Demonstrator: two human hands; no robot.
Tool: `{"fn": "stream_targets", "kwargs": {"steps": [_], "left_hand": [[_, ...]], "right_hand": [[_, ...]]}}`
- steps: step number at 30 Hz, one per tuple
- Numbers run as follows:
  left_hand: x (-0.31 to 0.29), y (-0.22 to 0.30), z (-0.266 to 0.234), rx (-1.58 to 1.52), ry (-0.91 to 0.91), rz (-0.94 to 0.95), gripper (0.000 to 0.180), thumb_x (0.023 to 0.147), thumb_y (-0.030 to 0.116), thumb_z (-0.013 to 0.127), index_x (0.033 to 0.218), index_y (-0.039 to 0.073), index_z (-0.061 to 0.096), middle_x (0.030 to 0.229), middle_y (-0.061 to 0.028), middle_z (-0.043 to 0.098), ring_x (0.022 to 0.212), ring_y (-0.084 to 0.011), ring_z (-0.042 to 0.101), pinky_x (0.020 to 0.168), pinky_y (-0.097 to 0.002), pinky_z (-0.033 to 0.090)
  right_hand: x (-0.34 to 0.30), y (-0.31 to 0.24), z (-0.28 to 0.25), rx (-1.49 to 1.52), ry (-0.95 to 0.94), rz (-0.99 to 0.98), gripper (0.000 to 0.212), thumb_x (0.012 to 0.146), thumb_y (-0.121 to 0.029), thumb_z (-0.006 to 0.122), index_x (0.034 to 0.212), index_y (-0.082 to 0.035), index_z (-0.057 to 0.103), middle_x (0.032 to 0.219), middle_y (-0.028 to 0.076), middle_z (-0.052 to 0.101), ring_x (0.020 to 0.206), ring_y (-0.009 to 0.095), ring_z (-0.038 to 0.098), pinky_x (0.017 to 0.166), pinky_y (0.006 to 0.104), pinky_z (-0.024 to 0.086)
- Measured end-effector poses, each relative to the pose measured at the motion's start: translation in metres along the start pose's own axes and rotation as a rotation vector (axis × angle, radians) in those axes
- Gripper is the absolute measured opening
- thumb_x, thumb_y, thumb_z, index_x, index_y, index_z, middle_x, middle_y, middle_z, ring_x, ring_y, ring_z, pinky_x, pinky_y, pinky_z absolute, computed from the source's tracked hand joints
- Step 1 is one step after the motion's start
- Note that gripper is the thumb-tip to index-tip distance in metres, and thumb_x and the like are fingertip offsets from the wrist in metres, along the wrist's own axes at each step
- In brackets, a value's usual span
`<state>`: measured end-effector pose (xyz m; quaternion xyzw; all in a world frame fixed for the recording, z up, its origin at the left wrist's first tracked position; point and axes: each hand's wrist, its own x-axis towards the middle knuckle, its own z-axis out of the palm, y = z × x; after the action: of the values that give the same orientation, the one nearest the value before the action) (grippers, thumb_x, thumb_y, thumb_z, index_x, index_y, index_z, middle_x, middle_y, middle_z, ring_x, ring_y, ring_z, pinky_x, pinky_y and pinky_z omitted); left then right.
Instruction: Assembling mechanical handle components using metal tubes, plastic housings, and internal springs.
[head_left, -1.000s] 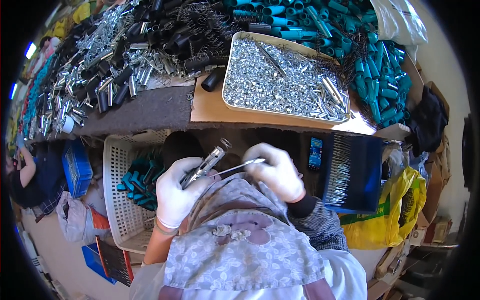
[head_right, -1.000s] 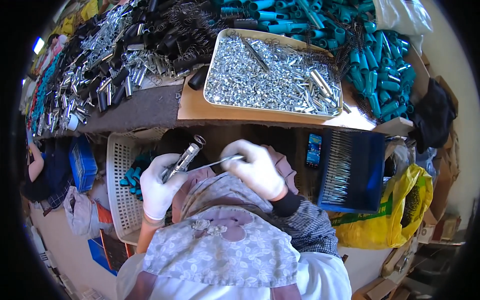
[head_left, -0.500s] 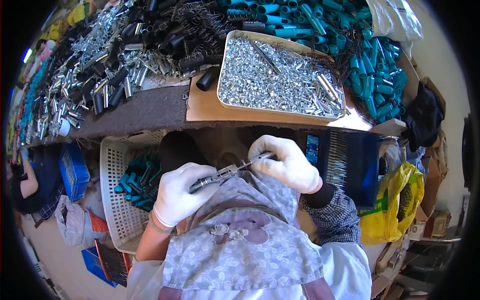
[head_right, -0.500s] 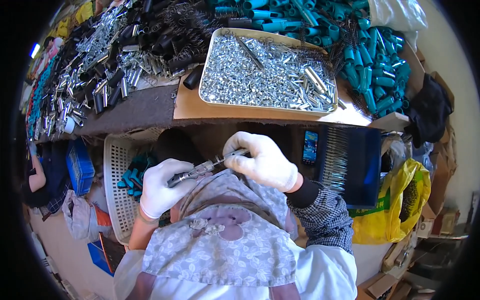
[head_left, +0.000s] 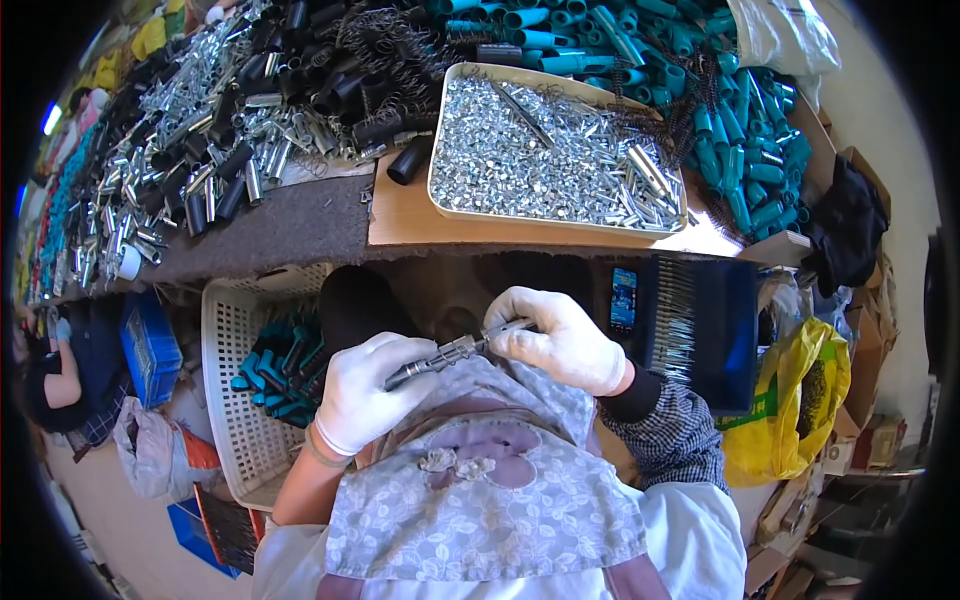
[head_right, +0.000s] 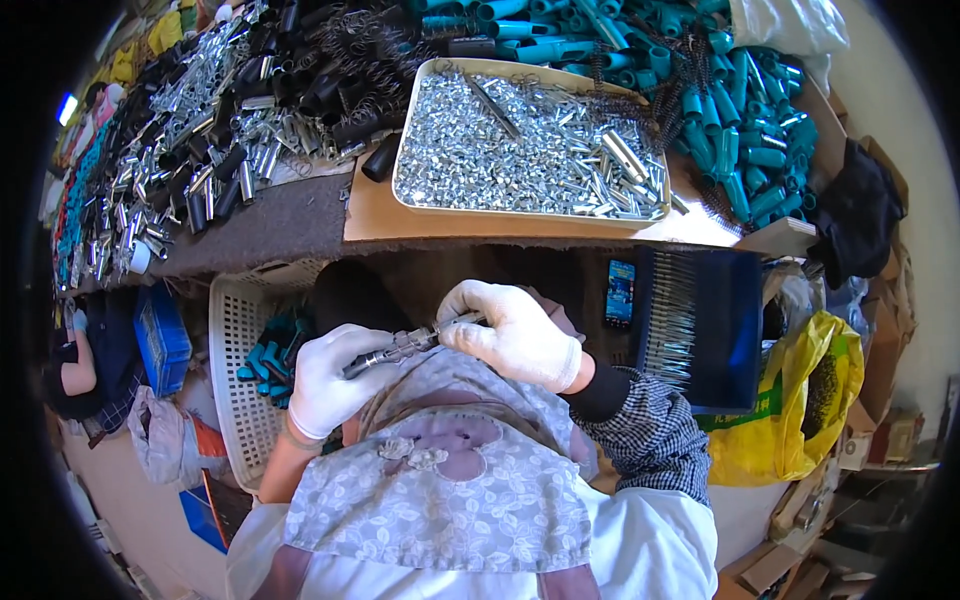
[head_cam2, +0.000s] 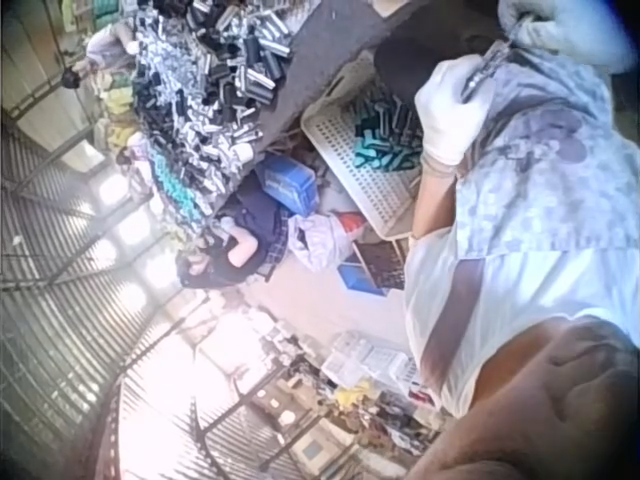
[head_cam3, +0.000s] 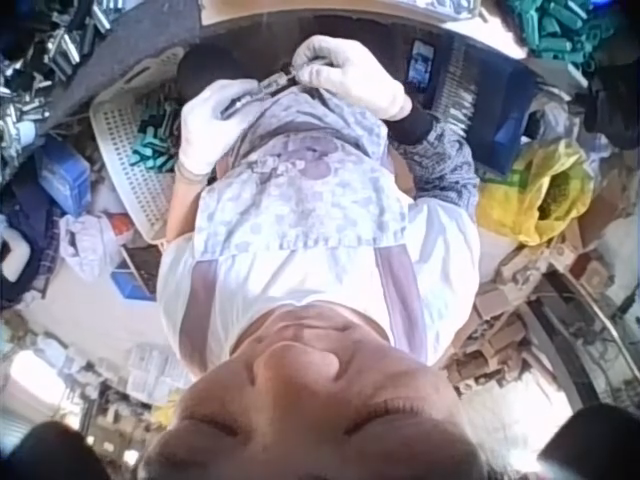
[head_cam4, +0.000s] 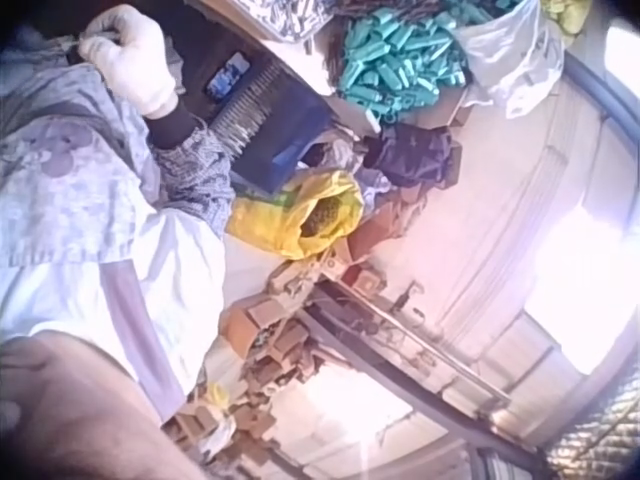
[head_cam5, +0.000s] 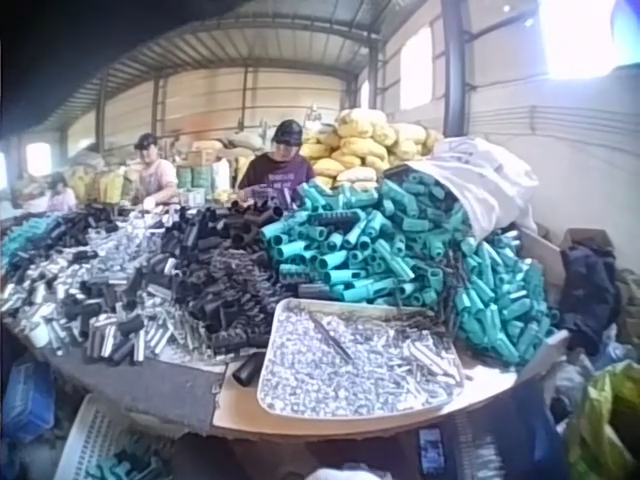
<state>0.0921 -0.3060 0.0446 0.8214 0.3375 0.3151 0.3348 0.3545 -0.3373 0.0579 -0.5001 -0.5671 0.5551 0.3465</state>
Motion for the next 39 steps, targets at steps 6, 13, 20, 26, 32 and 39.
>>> {"fn": "stream_targets", "kwargs": {"steps": [6,13,20,26,32,39], "left_hand": [[-0.01,-0.012,0.002,-0.15,-0.047,-0.047,0.027,0.071,0.003,0.083,0.096,-0.001,0.073,0.09,-0.0162,0.074,0.079,-0.0281,0.073,0.071,-0.0329,0.057],[-0.006,-0.011,0.005,-0.196,-0.025,0.015,0.028,0.07,0.001,0.084,0.096,-0.002,0.073,0.09,-0.0169,0.074,0.079,-0.0275,0.073,0.072,-0.032,0.057],[-0.01,-0.004,0.008,-0.131,0.06,-0.073,0.028,0.07,0.003,0.083,0.095,-0.002,0.073,0.092,-0.0183,0.073,0.081,-0.0301,0.073,0.073,-0.0343,0.057],[-0.006,0.004,0.006,-0.067,0.093,-0.072,0.029,0.071,0.005,0.082,0.098,-0.002,0.073,0.093,-0.0181,0.073,0.083,-0.0318,0.073,0.074,-0.0355,0.058],[-0.006,0.007,0.008,-0.035,0.049,-0.122,0.029,0.073,0.007,0.082,0.099,0.0,0.073,0.094,-0.0172,0.073,0.083,-0.0317,0.073,0.074,-0.0349,0.057],[-0.002,0.009,0.015,-0.042,0.082,-0.149,0.028,0.074,0.006,0.081,0.1,0.0,0.073,0.092,-0.0165,0.072,0.081,-0.0311,0.072,0.072,-0.0342,0.056]], "right_hand": [[-0.002,0.017,0.017,-0.264,-0.009,-0.314,0.021,0.094,-0.015,0.068,0.105,-0.001,0.058,0.089,0.019,0.066,0.083,0.035,0.069,0.074,0.0387,0.054],[-0.001,0.018,0.015,-0.297,-0.017,-0.366,0.023,0.094,-0.014,0.067,0.108,-0.001,0.054,0.087,0.02,0.065,0.083,0.038,0.068,0.073,0.0412,0.053],[0.003,0.017,0.005,-0.137,-0.059,-0.286,0.037,0.101,-0.032,0.062,0.114,0.001,0.053,0.103,0.015,0.066,0.092,0.023,0.067,0.083,0.0361,0.053],[0.003,0.035,0.031,0.642,-0.006,-0.184,0.059,0.107,-0.044,0.051,0.137,0.007,0.05,0.131,0.024,0.063,0.121,0.03,0.063,0.104,0.042,0.05],[0.001,0.037,0.04,0.621,-0.049,-0.098,0.059,0.108,-0.042,0.05,0.139,0.008,0.05,0.133,0.025,0.062,0.124,0.031,0.062,0.106,0.0467,0.05],[0.006,0.048,0.058,0.729,0.009,-0.1,0.057,0.11,-0.04,0.045,0.143,0.005,0.049,0.135,0.019,0.061,0.123,0.025,0.061,0.104,0.0407,0.051]]}}
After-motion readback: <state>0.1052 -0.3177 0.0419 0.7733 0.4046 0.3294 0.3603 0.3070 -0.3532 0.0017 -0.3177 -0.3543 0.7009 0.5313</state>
